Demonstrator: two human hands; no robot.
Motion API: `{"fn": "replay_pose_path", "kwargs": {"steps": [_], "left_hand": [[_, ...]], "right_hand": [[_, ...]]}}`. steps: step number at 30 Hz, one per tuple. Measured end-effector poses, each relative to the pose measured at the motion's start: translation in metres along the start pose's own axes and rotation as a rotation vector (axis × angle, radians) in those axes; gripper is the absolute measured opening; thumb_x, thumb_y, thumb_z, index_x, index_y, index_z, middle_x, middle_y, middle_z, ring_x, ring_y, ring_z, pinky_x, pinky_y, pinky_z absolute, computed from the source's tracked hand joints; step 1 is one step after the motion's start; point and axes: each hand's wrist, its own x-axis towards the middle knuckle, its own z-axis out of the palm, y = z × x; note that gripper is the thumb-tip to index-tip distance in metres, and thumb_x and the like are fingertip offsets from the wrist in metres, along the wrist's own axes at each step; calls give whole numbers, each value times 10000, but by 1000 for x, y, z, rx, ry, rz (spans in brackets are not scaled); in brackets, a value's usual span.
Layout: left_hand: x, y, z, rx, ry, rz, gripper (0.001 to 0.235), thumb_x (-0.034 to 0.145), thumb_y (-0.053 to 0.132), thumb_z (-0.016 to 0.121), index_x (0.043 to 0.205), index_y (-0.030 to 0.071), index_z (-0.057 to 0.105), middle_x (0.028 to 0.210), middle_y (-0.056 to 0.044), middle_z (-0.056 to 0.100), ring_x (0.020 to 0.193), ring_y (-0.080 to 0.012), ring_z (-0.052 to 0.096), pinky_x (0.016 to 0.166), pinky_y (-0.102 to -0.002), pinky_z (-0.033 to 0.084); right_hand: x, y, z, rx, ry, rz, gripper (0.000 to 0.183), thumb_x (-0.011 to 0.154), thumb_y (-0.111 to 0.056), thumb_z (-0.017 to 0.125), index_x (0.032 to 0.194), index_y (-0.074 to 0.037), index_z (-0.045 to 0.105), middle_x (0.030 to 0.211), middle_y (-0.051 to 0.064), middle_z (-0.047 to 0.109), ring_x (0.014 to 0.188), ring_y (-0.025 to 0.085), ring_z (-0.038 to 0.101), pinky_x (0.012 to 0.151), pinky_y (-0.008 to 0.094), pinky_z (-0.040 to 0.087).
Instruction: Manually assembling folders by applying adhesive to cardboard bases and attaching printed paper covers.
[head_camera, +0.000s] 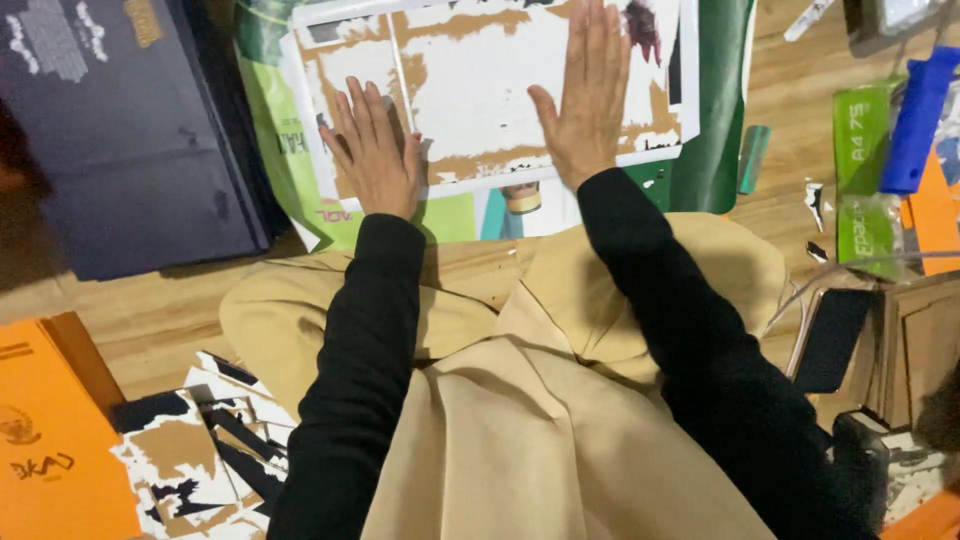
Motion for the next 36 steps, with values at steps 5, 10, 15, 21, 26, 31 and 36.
{"fn": "replay_pose_path", "kwargs": {"steps": [5, 10, 15, 21, 26, 31, 36], "left_hand": [[2, -18, 1, 29, -98, 16, 679, 987, 434, 412, 1435, 12, 124, 1487, -140, 47, 1371, -261, 11, 1088, -490, -28], [28, -18, -19, -54, 127, 9, 612, 932, 368, 489, 1380, 39, 233, 1413, -116, 329, 1318, -256, 248, 1074, -501, 18], [56, -11, -50, 61, -213, 72, 637, 1088, 364, 489, 1471, 70, 73, 1493, -95, -26, 1372, -253, -46, 1105, -464, -67], [57, -26, -14, -43, -93, 148, 647, 988, 373, 460, 1432, 23, 145, 1488, -134, 86, 1368, -255, 18, 1111, -445, -5], [57, -25, -16, 9, -175, 127, 632, 1015, 394, 403, 1443, 30, 114, 1489, -132, 45, 1363, -260, -11, 1102, -448, -26], [48, -10, -17, -56, -218, 172, 691, 937, 326, 405, 1434, -51, 109, 1468, -180, -26, 1327, -312, -97, 1039, -557, -93], [-1, 34, -37, -97, -75, 746, 711, 592, 269, 676, 1220, 108, 385, 1148, -105, 421, 1029, -278, 415, 840, -376, 375]], "right_hand": [[-12, -17, 33, 34, -206, -99, 740, 961, -582, 279, 1452, -96, 13, 1521, 83, -9, 1416, 229, -15, 1172, 410, -18], [4, -31, 32, 102, -167, -82, 777, 909, -632, 158, 1448, -92, 15, 1522, 84, 8, 1416, 224, -11, 1168, 406, -16], [23, -40, 52, 26, 22, -20, 765, 923, -660, 113, 1458, -147, -76, 1536, 45, -75, 1456, 212, -23, 1222, 411, -34], [20, -40, 51, -27, -308, -38, 749, 992, -502, 426, 1432, -29, 48, 1506, 132, 34, 1395, 240, 0, 1149, 398, 11], [16, -34, 57, -27, -311, -51, 745, 1002, -520, 402, 1438, -37, 40, 1509, 123, 20, 1399, 241, -8, 1158, 407, 13], [23, -23, 26, 166, -315, -101, 663, 984, -446, 350, 1439, -69, 52, 1508, 118, 39, 1395, 232, 2, 1146, 393, 14], [13, 3, -35, 252, -241, -369, 431, 762, -191, 623, 1147, -12, 549, 1199, 145, 503, 1046, 293, 507, 829, 355, 436]]}}
